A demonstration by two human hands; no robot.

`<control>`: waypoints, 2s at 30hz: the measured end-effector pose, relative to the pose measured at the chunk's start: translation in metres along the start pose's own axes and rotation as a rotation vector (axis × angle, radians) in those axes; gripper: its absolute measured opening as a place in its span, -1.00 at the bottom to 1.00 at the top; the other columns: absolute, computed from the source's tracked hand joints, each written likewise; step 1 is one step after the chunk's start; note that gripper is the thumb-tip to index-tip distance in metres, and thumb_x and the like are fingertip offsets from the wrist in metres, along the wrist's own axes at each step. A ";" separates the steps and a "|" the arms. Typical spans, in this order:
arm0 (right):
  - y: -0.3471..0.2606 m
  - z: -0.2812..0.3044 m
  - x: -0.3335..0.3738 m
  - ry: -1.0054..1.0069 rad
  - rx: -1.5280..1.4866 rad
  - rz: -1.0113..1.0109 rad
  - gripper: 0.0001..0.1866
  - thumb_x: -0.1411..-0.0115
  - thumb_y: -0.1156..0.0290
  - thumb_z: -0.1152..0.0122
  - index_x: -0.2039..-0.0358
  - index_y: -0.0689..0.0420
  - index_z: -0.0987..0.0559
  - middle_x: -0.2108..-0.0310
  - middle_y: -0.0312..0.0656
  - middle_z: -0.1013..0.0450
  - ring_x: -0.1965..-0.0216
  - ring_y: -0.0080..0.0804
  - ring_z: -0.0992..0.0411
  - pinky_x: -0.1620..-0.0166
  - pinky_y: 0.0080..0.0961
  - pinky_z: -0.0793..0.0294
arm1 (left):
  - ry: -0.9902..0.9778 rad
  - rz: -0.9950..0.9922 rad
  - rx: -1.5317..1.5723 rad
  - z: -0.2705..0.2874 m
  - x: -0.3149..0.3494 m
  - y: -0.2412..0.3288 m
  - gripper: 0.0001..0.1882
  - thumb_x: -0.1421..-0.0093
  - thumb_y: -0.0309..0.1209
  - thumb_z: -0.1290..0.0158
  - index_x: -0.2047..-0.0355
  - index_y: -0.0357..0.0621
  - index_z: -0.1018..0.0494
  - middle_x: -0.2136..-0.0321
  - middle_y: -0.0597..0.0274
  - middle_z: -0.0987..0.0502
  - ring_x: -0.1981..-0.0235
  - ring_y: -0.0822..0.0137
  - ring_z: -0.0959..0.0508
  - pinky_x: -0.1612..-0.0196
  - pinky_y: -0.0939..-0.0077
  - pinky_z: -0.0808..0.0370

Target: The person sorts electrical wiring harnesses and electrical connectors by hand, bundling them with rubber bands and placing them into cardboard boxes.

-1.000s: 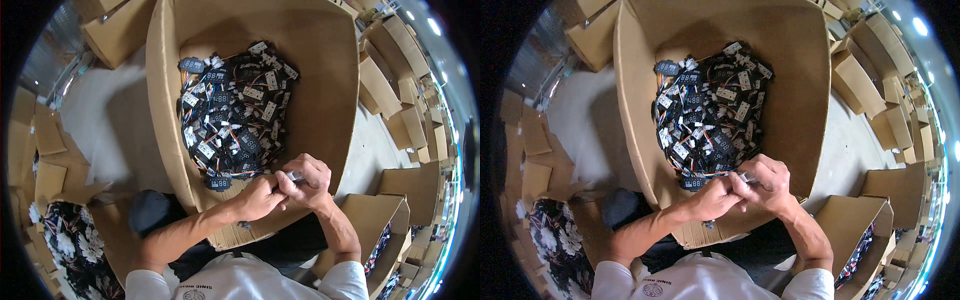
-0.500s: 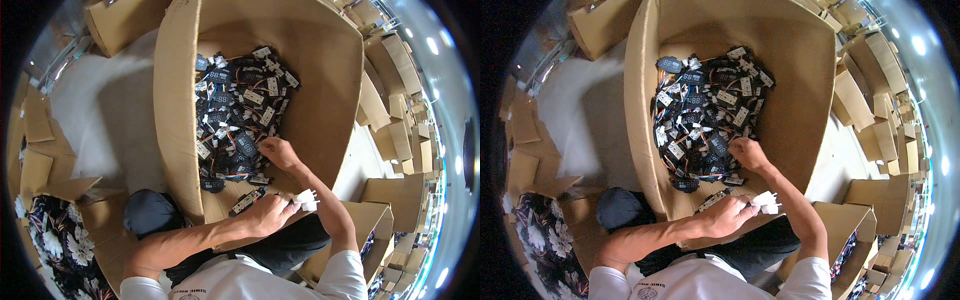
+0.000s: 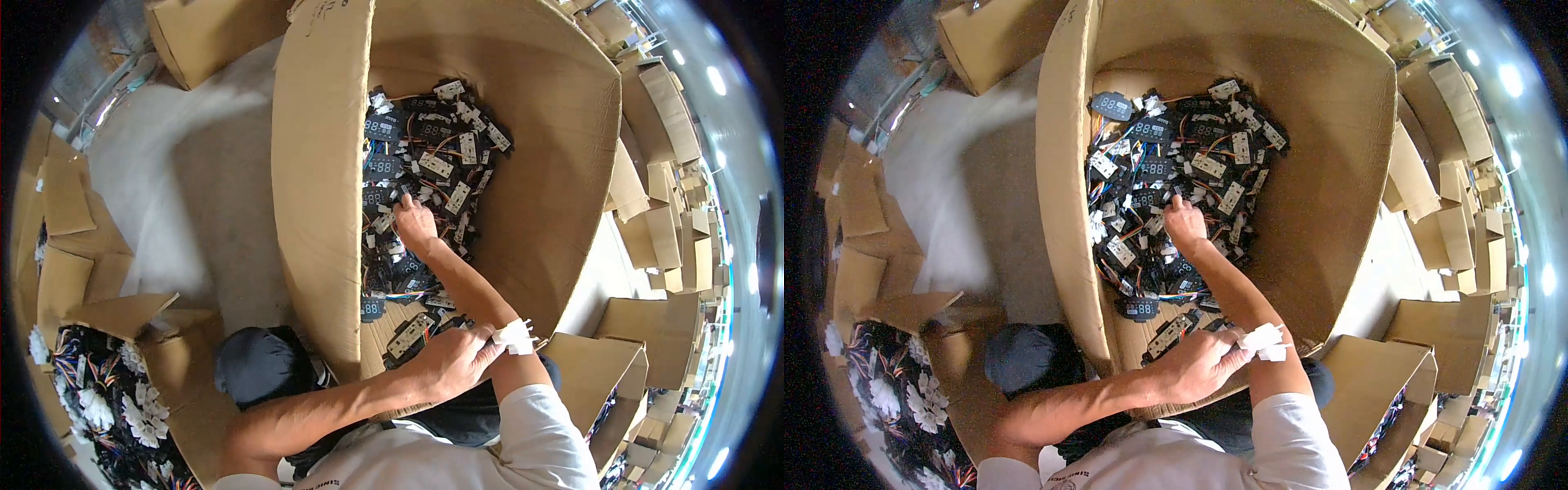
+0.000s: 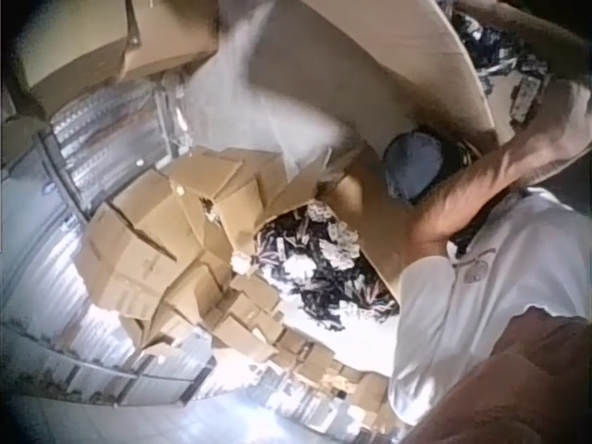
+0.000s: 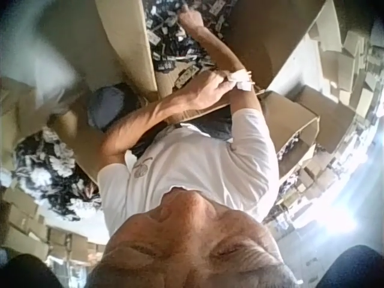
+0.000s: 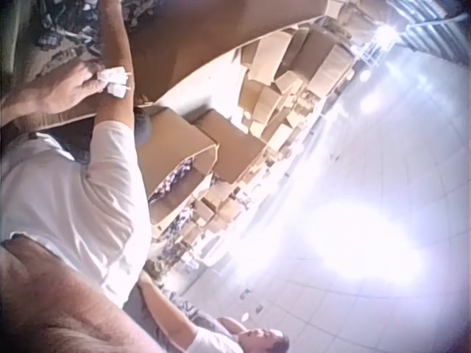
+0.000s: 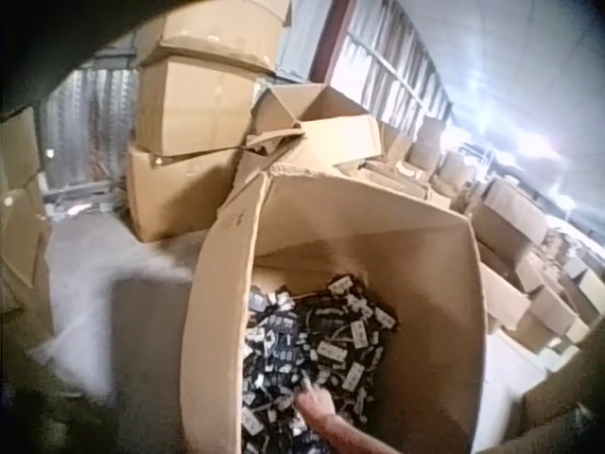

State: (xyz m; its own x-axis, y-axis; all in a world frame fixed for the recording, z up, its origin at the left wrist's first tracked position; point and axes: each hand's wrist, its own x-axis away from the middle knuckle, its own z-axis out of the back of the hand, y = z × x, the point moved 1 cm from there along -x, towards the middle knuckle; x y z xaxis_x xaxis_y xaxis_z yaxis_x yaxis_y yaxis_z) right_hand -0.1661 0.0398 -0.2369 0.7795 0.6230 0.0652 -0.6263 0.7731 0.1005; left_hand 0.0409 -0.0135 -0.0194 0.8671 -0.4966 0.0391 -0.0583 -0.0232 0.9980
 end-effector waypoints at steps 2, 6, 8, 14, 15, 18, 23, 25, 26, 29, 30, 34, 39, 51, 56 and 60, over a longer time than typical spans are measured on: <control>-0.003 -0.004 -0.005 -0.097 0.100 0.002 -0.84 -0.11 0.47 -0.19 0.27 0.18 -0.57 0.12 -0.09 -0.35 0.12 -0.20 -0.47 0.14 -0.29 -0.53 | -0.031 0.029 -0.006 0.001 0.000 0.001 -0.66 -0.43 -0.27 0.11 0.05 -0.35 -0.44 0.29 -0.29 -0.57 0.24 -0.19 -0.60 0.20 0.09 -0.50; -0.008 0.008 -0.006 -0.069 0.145 0.117 -0.89 -0.13 0.39 -0.17 0.35 0.13 -0.57 0.20 -0.15 -0.39 0.16 -0.30 -0.48 0.20 -0.36 -0.57 | 0.124 -0.105 -0.012 -0.001 0.003 -0.004 -0.64 -0.41 -0.23 0.08 0.24 -0.37 -0.44 0.45 -0.28 -0.55 0.40 -0.23 -0.58 0.37 0.04 -0.51; 0.015 0.013 0.013 0.072 0.040 0.246 -0.88 -0.15 0.41 -0.15 0.29 0.12 -0.51 0.22 -0.13 -0.39 0.19 -0.24 -0.50 0.24 -0.32 -0.58 | 0.125 -0.117 -0.003 0.000 0.002 0.000 -0.65 -0.41 -0.24 0.08 0.23 -0.37 -0.44 0.44 -0.28 -0.55 0.39 -0.23 -0.58 0.37 0.05 -0.51; 0.086 0.077 0.063 0.328 -0.741 -0.239 -0.73 -0.21 0.37 -0.28 0.17 0.23 -0.46 0.36 -0.04 -0.54 0.36 -0.24 -0.52 0.20 -0.30 -0.52 | 0.169 -0.146 0.116 0.002 -0.005 0.004 -0.70 -0.41 -0.28 0.07 0.15 -0.31 -0.46 0.38 -0.19 -0.59 0.37 -0.11 -0.61 0.31 0.13 -0.49; 0.065 0.116 0.063 0.232 -0.892 -0.437 -0.74 -0.20 0.39 -0.32 0.16 0.21 -0.51 0.39 -0.16 -0.55 0.40 -0.42 -0.44 0.20 -0.37 -0.49 | 0.239 -0.114 0.141 0.012 0.001 0.002 -0.70 -0.42 -0.27 0.07 0.16 -0.31 -0.47 0.41 -0.13 -0.59 0.41 0.01 -0.60 0.35 0.18 -0.48; 0.110 0.157 0.105 0.459 -0.913 -0.434 -0.77 -0.16 0.36 -0.39 0.29 0.19 -0.53 0.47 -0.32 -0.49 0.40 -0.61 -0.38 0.28 -0.53 -0.44 | 0.280 -0.066 0.231 0.016 -0.009 0.011 -0.65 -0.44 -0.20 0.08 0.18 -0.27 -0.50 0.55 0.25 -0.53 0.57 0.47 -0.46 0.51 0.46 -0.39; 0.079 0.245 0.158 0.563 -0.967 -0.523 -0.75 -0.13 0.34 -0.44 0.35 0.18 -0.54 0.46 -0.38 -0.45 0.41 -0.68 -0.34 0.33 -0.65 -0.40 | 0.445 -0.084 0.501 0.032 -0.014 0.020 -0.66 -0.48 -0.21 0.14 0.27 -0.23 -0.46 0.61 0.49 -0.34 0.60 0.66 -0.29 0.57 0.72 -0.24; 0.070 0.257 0.180 0.757 -0.891 -0.412 -0.74 -0.10 0.38 -0.48 0.31 0.20 -0.56 0.43 -0.32 -0.50 0.39 -0.64 -0.43 0.32 -0.63 -0.46 | 0.533 -0.075 0.493 0.036 -0.017 0.023 -0.64 -0.47 -0.17 0.12 0.28 -0.22 -0.46 0.61 0.48 -0.36 0.64 0.66 -0.29 0.62 0.74 -0.23; 0.067 0.262 0.189 0.848 -0.939 -0.374 -0.73 -0.09 0.40 -0.49 0.30 0.21 -0.56 0.42 -0.30 -0.52 0.39 -0.62 -0.46 0.32 -0.62 -0.48 | 0.566 -0.082 0.488 0.035 -0.019 0.024 -0.63 -0.47 -0.16 0.11 0.29 -0.22 -0.46 0.61 0.48 -0.36 0.65 0.66 -0.30 0.63 0.74 -0.24; 0.074 0.248 0.189 0.718 -0.845 -0.395 -0.70 -0.08 0.39 -0.50 0.27 0.24 -0.56 0.45 -0.23 -0.54 0.43 -0.61 -0.46 0.36 -0.55 -0.50 | 0.547 -0.102 0.438 0.036 -0.020 0.019 -0.60 -0.47 -0.15 0.13 0.32 -0.24 -0.45 0.62 0.45 -0.37 0.68 0.65 -0.29 0.64 0.72 -0.25; 0.075 0.240 0.191 0.603 -0.925 -0.412 -0.69 -0.08 0.37 -0.50 0.27 0.24 -0.56 0.46 -0.22 -0.54 0.44 -0.61 -0.46 0.38 -0.54 -0.50 | 0.554 -0.111 0.439 0.036 -0.020 0.018 -0.60 -0.47 -0.15 0.13 0.33 -0.25 -0.45 0.63 0.44 -0.37 0.68 0.64 -0.29 0.64 0.71 -0.25; 0.072 0.260 0.201 0.680 -0.890 -0.462 -0.71 -0.13 0.34 -0.45 0.27 0.24 -0.55 0.50 -0.24 -0.50 0.47 -0.64 -0.40 0.39 -0.58 -0.45 | 0.549 -0.083 0.391 0.038 -0.019 0.019 -0.64 -0.49 -0.17 0.18 0.31 -0.21 -0.38 0.63 0.40 -0.32 0.66 0.56 -0.27 0.58 0.66 -0.22; 0.078 0.241 0.206 0.669 -1.145 -0.428 -0.79 -0.26 0.39 -0.30 0.17 0.19 -0.53 0.42 -0.38 -0.42 0.42 -0.69 -0.30 0.34 -0.67 -0.35 | 0.517 -0.080 0.463 0.033 -0.021 0.012 -0.61 -0.48 -0.17 0.15 0.30 -0.25 -0.45 0.62 0.43 -0.36 0.66 0.62 -0.28 0.61 0.69 -0.24; 0.065 0.253 0.203 0.475 -1.815 -0.441 -0.61 -0.37 0.05 -0.12 0.45 0.08 -0.39 0.62 -0.32 -0.29 0.62 -0.50 -0.42 0.66 -0.63 -0.21 | 0.382 -0.115 0.301 0.023 -0.026 0.001 -0.64 -0.47 -0.24 0.09 0.43 -0.20 -0.43 0.67 0.48 -0.33 0.66 0.64 -0.25 0.61 0.65 -0.17; 0.064 0.261 0.206 0.366 -1.942 -0.350 -0.73 -0.37 0.20 -0.16 0.35 0.15 -0.49 0.48 -0.32 -0.46 0.59 -0.63 -0.39 0.58 -0.69 -0.30 | 0.389 -0.095 0.264 0.022 -0.026 -0.001 -0.64 -0.44 -0.25 0.03 0.48 -0.19 -0.42 0.66 0.48 -0.36 0.64 0.64 -0.27 0.58 0.65 -0.20; 0.051 0.265 0.202 0.406 -1.769 -0.359 -0.78 -0.32 0.33 -0.26 0.15 0.21 -0.57 0.30 -0.32 -0.54 0.33 -0.68 -0.44 0.28 -0.70 -0.44 | 0.371 -0.060 0.212 0.018 -0.024 -0.003 -0.67 -0.38 -0.18 -0.06 0.29 -0.23 -0.57 0.63 0.49 -0.42 0.59 0.64 -0.34 0.54 0.66 -0.26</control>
State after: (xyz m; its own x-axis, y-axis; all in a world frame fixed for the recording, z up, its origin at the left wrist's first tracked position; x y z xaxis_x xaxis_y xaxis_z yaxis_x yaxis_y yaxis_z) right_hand -0.0375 0.1736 0.0444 0.9789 0.2007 0.0386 0.0598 -0.1004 -0.9931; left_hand 0.0116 -0.0171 -0.0242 0.9889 -0.1441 0.0353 -0.0696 -0.2399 0.9683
